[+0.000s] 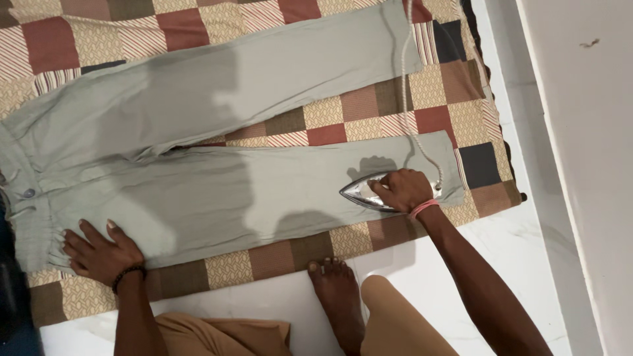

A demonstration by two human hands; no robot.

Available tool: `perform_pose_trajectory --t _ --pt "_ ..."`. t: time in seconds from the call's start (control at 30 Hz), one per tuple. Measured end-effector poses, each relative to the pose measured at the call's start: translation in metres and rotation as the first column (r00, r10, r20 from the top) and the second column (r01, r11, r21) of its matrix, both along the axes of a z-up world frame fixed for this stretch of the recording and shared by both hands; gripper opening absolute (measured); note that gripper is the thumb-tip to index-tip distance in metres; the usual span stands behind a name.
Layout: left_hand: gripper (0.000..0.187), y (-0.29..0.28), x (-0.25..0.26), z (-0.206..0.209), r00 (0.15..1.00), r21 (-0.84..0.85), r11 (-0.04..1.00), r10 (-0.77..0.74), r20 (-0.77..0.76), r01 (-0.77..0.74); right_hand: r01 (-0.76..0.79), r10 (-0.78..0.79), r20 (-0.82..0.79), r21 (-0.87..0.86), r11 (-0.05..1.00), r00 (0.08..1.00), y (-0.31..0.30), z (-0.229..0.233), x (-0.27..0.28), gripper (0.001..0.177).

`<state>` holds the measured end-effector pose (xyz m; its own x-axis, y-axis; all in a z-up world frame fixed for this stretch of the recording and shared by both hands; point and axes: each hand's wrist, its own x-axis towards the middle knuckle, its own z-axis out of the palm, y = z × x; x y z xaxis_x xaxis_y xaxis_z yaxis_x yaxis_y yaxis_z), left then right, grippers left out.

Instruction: The person irons a pair of light-colored trousers laid out on a patterned mat. They use a white electric iron to smooth the fabric, moving it back and forth along the legs and waist area while holding the garment in place with their left hand.

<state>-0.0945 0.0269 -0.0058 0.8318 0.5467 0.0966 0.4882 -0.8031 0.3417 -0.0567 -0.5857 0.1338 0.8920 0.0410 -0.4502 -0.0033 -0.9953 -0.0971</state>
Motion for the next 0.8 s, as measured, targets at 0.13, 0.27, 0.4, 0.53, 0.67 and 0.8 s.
perform_pose_trajectory --t 0.13,0.27,0.4,0.53,0.67,0.8 --pt "0.065 0.001 -0.002 0.004 1.000 -0.024 1.000 -0.002 -0.008 0.001 -0.077 0.071 0.156 0.035 0.996 0.985 -0.008 -0.003 -0.003 0.049" --pt "0.064 0.003 -0.002 0.000 1.000 -0.019 1.000 -0.017 0.022 0.018 -0.033 0.034 0.036 -0.031 0.999 0.999 -0.028 0.000 -0.002 0.050" --pt "0.064 0.005 -0.003 0.002 1.000 -0.022 1.000 0.001 0.005 -0.001 -0.071 0.074 0.057 -0.056 0.996 0.996 -0.052 -0.001 -0.001 0.048" --pt "0.065 0.000 0.000 0.009 1.000 -0.053 0.999 0.006 0.007 -0.006 -0.062 0.067 0.091 -0.056 0.997 0.994 -0.070 0.000 -0.001 0.051" --pt "0.066 -0.004 -0.002 0.014 1.000 -0.066 0.998 -0.004 0.011 0.004 -0.034 0.039 0.085 -0.059 0.998 0.996 -0.080 0.000 0.001 0.052" --pt "0.067 -0.003 -0.001 0.011 1.000 -0.063 0.998 0.007 -0.005 -0.008 -0.001 0.003 0.028 -0.083 0.997 1.000 -0.082 0.000 0.003 0.056"
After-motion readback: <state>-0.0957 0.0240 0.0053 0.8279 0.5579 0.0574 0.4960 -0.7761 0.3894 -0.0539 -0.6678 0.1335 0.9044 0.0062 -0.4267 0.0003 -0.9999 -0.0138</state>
